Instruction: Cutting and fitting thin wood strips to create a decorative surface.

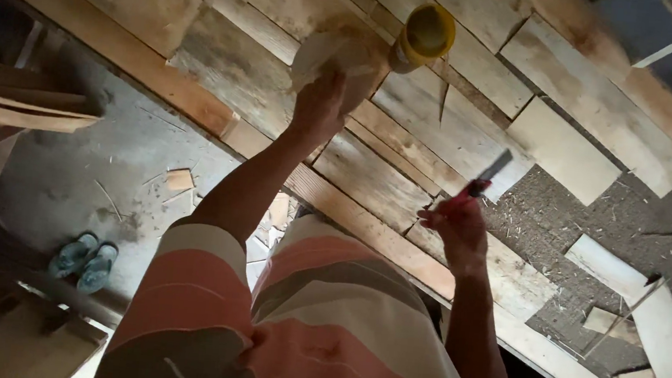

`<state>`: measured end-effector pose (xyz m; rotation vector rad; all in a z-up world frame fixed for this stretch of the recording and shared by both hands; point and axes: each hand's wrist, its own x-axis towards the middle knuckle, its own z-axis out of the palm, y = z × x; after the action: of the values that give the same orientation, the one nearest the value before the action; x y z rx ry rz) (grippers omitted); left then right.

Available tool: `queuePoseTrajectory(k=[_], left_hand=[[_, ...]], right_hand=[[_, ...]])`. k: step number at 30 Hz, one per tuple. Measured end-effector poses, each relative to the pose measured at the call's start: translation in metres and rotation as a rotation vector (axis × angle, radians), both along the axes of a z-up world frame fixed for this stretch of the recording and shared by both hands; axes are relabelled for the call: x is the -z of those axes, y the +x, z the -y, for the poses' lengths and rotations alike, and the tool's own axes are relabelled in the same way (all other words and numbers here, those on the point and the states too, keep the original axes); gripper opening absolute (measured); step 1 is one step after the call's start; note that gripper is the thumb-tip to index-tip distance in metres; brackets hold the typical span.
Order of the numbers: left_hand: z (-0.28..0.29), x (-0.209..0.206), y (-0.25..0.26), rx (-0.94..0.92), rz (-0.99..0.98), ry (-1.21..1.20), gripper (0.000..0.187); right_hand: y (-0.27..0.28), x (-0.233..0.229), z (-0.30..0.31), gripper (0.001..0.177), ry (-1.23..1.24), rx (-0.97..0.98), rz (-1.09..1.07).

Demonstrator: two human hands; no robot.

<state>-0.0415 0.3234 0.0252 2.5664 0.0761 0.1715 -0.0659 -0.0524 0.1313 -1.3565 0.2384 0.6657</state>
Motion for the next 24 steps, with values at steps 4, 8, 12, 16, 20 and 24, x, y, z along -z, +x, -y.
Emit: queuePoseTrajectory(k=[4,8,12,16,20,24], left_hand=[[0.003,0.006,-0.005,-0.058,0.149,0.013,0.073],[-0.012,0.012,-0.002,-0.068,0.303,-0.211,0.067],[-0.037,0.009,0.025,-0.364,0.142,-0.077,0.038],[-0.050,-0.018,0.045,-0.208,0.073,0.035,0.052],[-0.061,0.016,0.062,-0.213,-0.028,-0.036,0.055],[-0.074,0.028,0.057,-0.258,-0.140,-0.376,0.005]], right_hand=[[0.006,-0.022,-0.031,0.021,-0.253,-0.257,0.100],[0.007,0.001,-0.033,0.021,-0.033,-0.234,0.064],[0.010,0.008,-0.049,0.028,0.028,-0.378,0.182],[0.020,0.014,-0.068,0.034,0.038,-0.413,0.195],[0.026,-0.002,-0.095,0.019,0.076,-0.420,0.085],[0.035,-0.044,-0.132,0.013,-0.432,-0.593,0.395]])
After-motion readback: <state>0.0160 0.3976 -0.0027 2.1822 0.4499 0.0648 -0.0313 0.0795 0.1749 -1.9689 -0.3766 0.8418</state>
